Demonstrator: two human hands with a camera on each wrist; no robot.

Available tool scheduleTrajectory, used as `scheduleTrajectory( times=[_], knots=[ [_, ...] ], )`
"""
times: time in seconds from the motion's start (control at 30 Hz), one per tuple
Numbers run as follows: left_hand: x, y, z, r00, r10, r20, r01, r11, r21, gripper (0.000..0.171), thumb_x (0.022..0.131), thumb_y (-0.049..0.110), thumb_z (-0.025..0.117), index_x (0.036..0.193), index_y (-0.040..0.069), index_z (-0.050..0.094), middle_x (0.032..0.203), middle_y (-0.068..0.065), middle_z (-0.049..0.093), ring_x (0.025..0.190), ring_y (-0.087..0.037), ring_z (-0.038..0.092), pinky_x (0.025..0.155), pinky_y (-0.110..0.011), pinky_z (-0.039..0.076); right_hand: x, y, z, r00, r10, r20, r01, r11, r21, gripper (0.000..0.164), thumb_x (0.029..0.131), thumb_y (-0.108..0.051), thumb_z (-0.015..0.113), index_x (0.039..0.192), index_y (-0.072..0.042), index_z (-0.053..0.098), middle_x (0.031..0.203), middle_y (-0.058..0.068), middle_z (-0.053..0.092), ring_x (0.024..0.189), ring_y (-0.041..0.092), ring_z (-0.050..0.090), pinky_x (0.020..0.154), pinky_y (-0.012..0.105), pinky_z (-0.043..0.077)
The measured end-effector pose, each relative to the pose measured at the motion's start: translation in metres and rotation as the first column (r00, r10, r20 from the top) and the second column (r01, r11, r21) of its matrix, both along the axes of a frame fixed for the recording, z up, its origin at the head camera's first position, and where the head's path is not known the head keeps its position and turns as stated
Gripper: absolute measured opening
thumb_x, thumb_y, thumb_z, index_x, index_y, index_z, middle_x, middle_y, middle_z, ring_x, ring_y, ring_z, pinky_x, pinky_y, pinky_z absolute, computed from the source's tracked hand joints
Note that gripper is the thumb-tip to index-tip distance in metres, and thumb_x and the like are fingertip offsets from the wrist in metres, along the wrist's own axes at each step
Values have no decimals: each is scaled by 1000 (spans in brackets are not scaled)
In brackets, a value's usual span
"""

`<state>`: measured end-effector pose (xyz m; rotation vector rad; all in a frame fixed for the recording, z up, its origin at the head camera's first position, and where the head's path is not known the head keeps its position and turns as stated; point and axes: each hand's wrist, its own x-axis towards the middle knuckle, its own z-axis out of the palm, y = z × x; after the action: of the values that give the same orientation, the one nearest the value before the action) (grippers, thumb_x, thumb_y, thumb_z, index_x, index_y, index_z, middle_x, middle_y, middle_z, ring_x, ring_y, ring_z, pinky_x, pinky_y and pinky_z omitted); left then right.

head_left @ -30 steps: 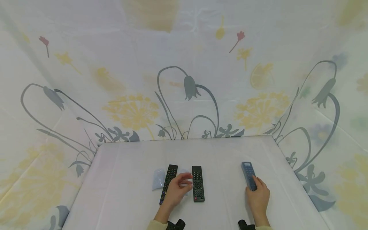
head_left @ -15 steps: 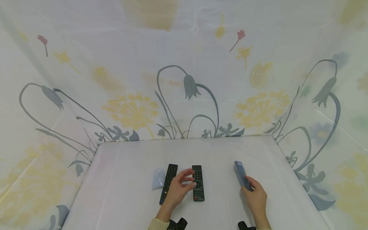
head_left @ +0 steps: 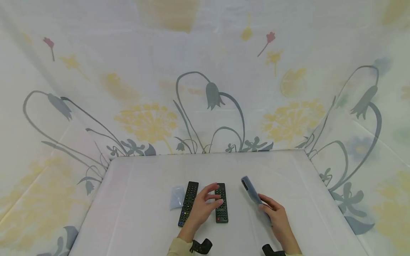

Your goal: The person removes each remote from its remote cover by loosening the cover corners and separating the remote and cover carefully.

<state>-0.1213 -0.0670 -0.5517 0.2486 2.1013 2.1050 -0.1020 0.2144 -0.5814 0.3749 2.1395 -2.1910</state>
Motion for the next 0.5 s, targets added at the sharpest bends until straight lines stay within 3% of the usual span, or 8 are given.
scheduleTrajectory(
  times=[0.17,0.3,0.4,0.5],
  knots=[
    [-3,8,2,1000,-3,-12,3,1000,-19,58,91,11,72,143,4,49,140,-15,54,111,-32,63,85,-27,51,1,-9,1,999,32,-11,-33,991,-129,42,93,-5,63,134,5,57,117,-8,66,108,13,59,84,29,51],
    [-5,17,4,999,18,-28,-19,999,-45,50,95,10,68,141,5,51,140,-17,53,109,-27,64,93,-40,49,4,-14,3,995,93,-21,-95,965,-246,36,94,0,58,130,4,61,119,-1,66,107,23,62,83,38,54],
    [-3,22,18,998,46,-37,-48,997,-52,44,95,6,65,138,3,54,138,-21,54,107,-30,64,94,-47,48,6,-15,5,981,188,-39,-191,935,-300,34,97,-1,54,128,-7,66,122,-2,64,110,23,61,86,40,54],
    [1,25,36,998,60,-23,-61,997,-43,42,95,4,65,136,2,55,136,-21,55,107,-31,64,90,-37,50,6,-15,5,959,274,-73,-283,905,-318,35,99,-3,51,126,-18,69,124,-3,63,112,21,60,89,40,52]
  ],
)
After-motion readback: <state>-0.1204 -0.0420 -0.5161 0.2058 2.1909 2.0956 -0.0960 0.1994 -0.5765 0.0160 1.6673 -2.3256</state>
